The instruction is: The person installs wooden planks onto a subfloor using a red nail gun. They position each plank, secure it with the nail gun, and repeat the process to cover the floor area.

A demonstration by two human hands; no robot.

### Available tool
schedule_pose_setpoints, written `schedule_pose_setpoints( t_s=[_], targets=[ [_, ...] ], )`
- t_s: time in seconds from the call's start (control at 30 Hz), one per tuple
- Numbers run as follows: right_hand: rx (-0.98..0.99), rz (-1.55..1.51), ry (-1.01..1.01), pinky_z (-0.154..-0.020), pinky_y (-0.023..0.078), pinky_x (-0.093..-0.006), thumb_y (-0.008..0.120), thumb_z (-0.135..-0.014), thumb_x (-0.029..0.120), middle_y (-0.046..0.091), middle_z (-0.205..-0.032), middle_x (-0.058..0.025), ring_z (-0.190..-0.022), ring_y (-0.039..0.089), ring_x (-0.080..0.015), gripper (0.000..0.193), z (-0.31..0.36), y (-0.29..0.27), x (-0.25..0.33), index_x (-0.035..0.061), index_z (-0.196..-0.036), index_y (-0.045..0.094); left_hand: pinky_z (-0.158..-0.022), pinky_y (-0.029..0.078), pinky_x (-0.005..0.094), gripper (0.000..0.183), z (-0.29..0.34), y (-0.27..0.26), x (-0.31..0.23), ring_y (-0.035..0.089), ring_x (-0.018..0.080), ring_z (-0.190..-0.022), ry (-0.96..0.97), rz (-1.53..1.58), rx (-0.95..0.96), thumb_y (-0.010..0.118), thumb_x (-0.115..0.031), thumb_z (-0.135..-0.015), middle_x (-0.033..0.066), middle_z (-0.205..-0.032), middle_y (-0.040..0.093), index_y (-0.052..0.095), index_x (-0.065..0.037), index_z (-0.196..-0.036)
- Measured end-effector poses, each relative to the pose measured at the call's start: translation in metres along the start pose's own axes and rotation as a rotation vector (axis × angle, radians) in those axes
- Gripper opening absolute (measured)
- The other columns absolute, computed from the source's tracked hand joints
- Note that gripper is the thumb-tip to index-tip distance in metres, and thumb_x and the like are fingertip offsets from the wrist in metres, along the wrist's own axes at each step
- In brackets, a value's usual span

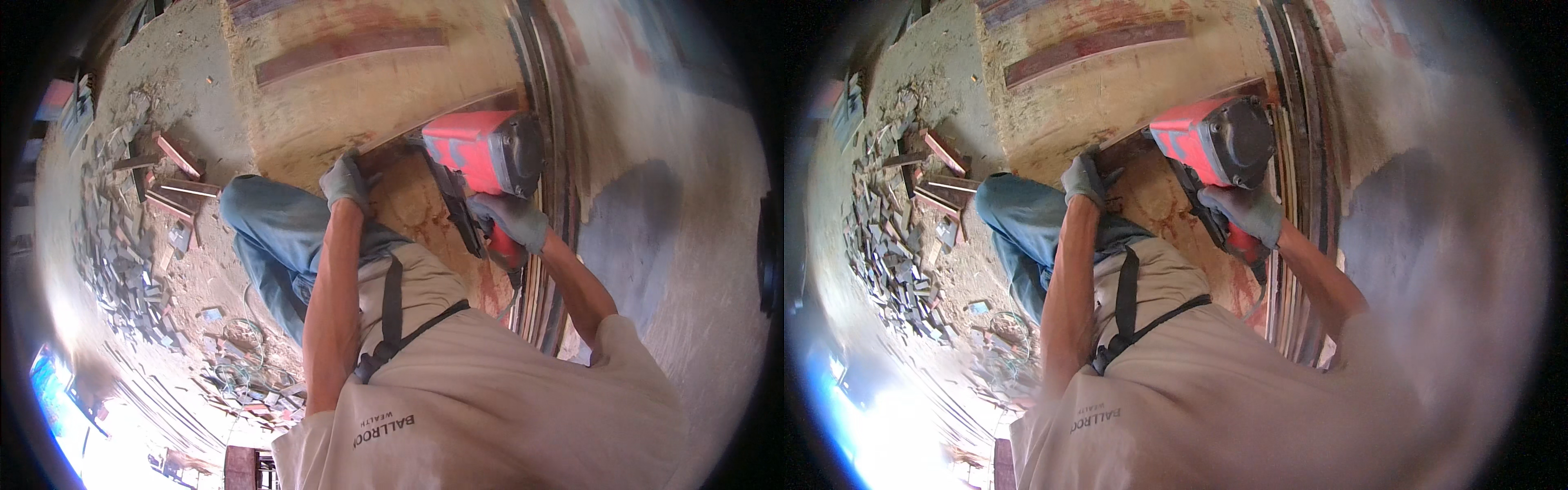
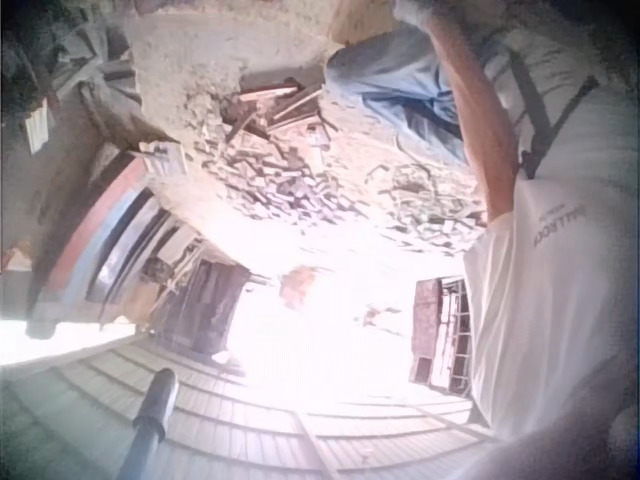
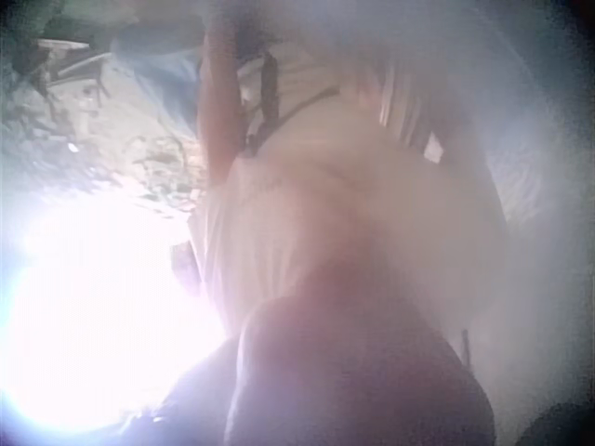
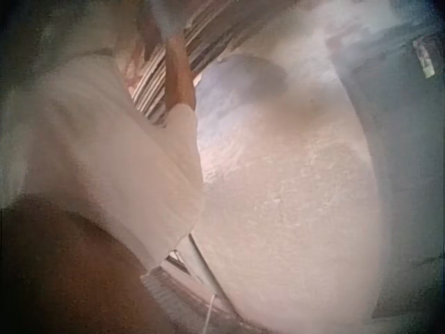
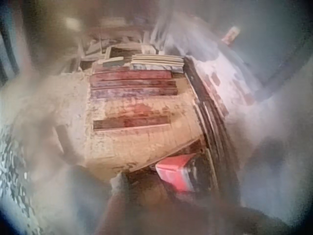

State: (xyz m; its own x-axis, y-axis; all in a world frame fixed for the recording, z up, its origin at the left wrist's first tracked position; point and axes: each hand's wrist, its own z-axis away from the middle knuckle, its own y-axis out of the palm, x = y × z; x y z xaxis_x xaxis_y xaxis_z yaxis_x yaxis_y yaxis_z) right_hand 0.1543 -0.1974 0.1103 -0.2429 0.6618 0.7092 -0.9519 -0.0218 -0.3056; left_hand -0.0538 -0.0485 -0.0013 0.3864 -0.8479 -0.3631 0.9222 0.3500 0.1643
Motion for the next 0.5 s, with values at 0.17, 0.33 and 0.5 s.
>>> schedule_pose_setpoints(
  t_s=[0.17,0.33,0.5],
  targets=[
    [0.02,-0.017,0.004,-0.067,0.049,-0.0302,0.065,-0.088,0.019,0.065,-0.079,-0.0075,-0.071,0.061,-0.0134,0.02,0.004,0.017,0.009,0.0007,-0.095,0.066,-0.059,0.06,0.0415,0.027,-0.007,-0.005,0.005,0.067,0.0297,-0.084,0.008,0.009,0.022,0.062,-0.015,-0.085,0.0158,-0.105,0.065,0.064,0.001,-0.108],
    [0.056,0.1,0.006,-0.081,0.05,-0.0357,0.069,-0.08,0.02,0.069,-0.093,-0.014,-0.085,0.065,-0.0224,0.031,0.0,0.029,0.03,0.0016,-0.105,0.065,-0.07,0.061,0.0441,0.025,-0.016,-0.007,0.004,0.068,0.0292,-0.089,-0.003,-0.037,0.037,0.057,-0.016,-0.09,0.0148,-0.102,0.068,0.064,-0.002,-0.11],
    [0.009,0.045,0.028,-0.086,0.049,-0.0371,0.067,-0.083,0.021,0.069,-0.099,-0.0142,-0.094,0.065,-0.0256,0.03,0.002,0.028,0.009,0.0033,-0.107,0.065,-0.068,0.061,0.0436,0.025,-0.008,-0.005,0.003,0.067,0.0291,-0.086,-0.004,0.036,0.059,0.06,-0.014,-0.088,0.0144,-0.099,0.067,0.064,0.0,-0.109]
  ],
)
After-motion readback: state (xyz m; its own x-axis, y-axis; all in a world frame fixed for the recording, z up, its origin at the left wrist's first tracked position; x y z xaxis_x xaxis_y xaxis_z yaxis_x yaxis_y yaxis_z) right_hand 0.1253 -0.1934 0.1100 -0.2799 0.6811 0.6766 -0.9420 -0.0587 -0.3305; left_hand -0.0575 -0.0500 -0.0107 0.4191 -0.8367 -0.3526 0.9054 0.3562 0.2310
